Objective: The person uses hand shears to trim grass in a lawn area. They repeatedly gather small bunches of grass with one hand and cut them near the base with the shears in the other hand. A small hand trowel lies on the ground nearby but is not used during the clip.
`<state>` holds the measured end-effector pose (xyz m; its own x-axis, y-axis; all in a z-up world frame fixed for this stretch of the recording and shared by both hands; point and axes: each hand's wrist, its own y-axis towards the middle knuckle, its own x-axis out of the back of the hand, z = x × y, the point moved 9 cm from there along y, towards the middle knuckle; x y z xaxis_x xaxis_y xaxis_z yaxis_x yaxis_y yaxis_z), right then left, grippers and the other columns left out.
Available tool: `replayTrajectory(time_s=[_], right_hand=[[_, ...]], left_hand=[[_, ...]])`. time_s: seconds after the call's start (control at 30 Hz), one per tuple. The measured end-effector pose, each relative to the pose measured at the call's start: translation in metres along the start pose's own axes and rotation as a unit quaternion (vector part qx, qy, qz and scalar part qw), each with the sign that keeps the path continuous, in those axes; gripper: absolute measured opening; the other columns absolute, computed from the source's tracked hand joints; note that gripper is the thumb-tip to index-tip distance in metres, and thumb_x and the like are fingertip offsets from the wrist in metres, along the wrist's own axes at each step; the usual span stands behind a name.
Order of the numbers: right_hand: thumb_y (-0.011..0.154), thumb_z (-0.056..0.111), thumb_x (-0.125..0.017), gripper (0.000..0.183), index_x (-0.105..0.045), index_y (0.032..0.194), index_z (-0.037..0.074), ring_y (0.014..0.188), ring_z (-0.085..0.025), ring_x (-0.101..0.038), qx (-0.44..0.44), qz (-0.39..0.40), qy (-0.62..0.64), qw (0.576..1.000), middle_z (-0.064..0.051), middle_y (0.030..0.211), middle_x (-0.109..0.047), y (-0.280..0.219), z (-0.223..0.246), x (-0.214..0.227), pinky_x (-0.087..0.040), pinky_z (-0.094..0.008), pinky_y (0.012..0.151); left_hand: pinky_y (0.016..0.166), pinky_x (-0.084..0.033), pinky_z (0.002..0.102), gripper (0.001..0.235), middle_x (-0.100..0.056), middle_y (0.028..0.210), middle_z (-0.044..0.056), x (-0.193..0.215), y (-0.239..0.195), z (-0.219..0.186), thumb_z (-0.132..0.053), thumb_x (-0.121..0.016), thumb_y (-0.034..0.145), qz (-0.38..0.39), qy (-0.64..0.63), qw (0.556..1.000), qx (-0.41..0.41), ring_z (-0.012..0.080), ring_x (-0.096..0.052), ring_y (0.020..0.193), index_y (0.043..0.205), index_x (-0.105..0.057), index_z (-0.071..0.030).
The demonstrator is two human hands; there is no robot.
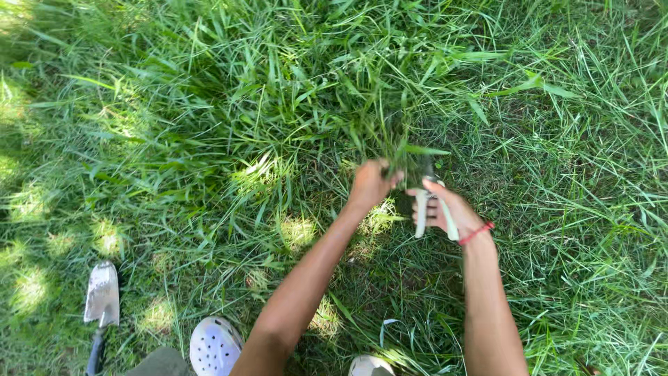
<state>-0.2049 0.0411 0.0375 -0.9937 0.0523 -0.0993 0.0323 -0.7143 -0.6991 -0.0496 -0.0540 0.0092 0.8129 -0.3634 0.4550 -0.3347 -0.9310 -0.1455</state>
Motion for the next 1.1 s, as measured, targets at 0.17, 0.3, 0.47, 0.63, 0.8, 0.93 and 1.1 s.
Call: replayTrajectory(time_s=[0.17, 0.3, 0.47, 0.63, 0.8, 0.93, 1.1], right_hand=[[0.086, 0.063, -0.064, 0.068, -0.067, 0.131, 0.011, 0.097, -0.031, -0.069, -0.012, -0.169, -0.284, 0.944, -0.022, 0.110, -0.073, -0.044, -0.007, 0.044, -0.055, -0.049, 0.089], [0.081, 0.067, -0.067, 0.073, -0.070, 0.128, 0.011, 0.109, -0.037, -0.070, 0.041, -0.204, -0.519, 0.829, -0.018, 0.113, -0.074, -0.052, 0.009, 0.040, -0.053, -0.049, 0.098], [0.084, 0.071, -0.072, 0.095, -0.043, 0.147, 0.006, 0.114, -0.044, -0.060, 0.096, -0.183, -0.542, 0.814, -0.028, 0.129, -0.056, -0.029, 0.006, -0.003, -0.048, -0.054, 0.090], [0.079, 0.067, -0.073, 0.099, -0.043, 0.142, -0.003, 0.115, -0.043, -0.062, 0.084, -0.203, -0.505, 0.835, -0.030, 0.130, -0.059, -0.018, -0.008, 0.002, -0.050, -0.051, 0.100], [0.089, 0.045, -0.072, 0.064, -0.058, 0.130, -0.002, 0.111, -0.039, -0.065, 0.038, -0.100, 0.061, 0.992, -0.029, 0.127, -0.057, -0.019, -0.039, 0.019, -0.050, -0.059, 0.101], [0.093, 0.025, -0.065, 0.042, -0.054, 0.126, 0.000, 0.122, -0.039, -0.060, 0.060, 0.073, 0.324, 0.941, -0.023, 0.131, -0.060, -0.032, -0.028, -0.023, -0.045, -0.063, 0.107], [0.084, 0.015, -0.062, 0.055, -0.055, 0.136, 0.001, 0.135, -0.040, -0.054, 0.026, 0.205, 0.279, 0.938, -0.026, 0.137, -0.061, -0.058, -0.040, -0.074, -0.038, -0.066, 0.113]], left_hand=[[0.100, -0.047, 0.052, 0.051, -0.065, 0.123, 0.018, -0.036, -0.094, -0.005, -0.037, -0.082, 0.083, 0.290, 0.065, 0.955, -0.002, 0.0332, -0.061, 0.112, 0.129, -0.068, -0.020], [0.113, -0.037, 0.049, 0.087, -0.034, 0.158, 0.019, -0.004, -0.085, 0.038, -0.062, -0.081, 0.078, 0.224, 0.152, 0.962, -0.019, 0.0380, -0.040, 0.139, 0.148, -0.043, -0.026], [0.111, -0.032, 0.059, 0.080, -0.032, 0.155, 0.030, 0.074, -0.034, 0.029, -0.056, -0.066, 0.094, -0.093, 0.292, 0.950, -0.057, 0.0505, -0.030, 0.138, 0.154, -0.039, -0.010], [0.121, -0.033, 0.053, 0.047, -0.051, 0.146, 0.018, -0.049, -0.118, -0.002, -0.045, -0.058, 0.102, 0.246, 0.297, 0.922, -0.023, 0.0400, -0.046, 0.137, 0.137, -0.064, -0.013], [0.113, -0.035, 0.054, 0.046, -0.057, 0.137, 0.009, -0.097, -0.170, -0.008, -0.047, -0.059, 0.093, 0.420, 0.151, 0.893, -0.054, 0.0308, -0.051, 0.129, 0.134, -0.063, -0.025], [0.110, -0.031, 0.055, 0.042, -0.061, 0.138, 0.005, -0.019, -0.138, -0.015, -0.060, -0.068, 0.085, 0.309, 0.212, 0.915, -0.150, 0.0294, -0.051, 0.128, 0.108, -0.082, -0.028], [0.080, -0.055, 0.040, 0.071, -0.075, 0.094, 0.008, 0.072, -0.125, 0.021, -0.085, -0.056, 0.076, 0.346, 0.145, 0.927, 0.012, 0.0234, -0.072, 0.093, 0.094, -0.081, -0.021]])
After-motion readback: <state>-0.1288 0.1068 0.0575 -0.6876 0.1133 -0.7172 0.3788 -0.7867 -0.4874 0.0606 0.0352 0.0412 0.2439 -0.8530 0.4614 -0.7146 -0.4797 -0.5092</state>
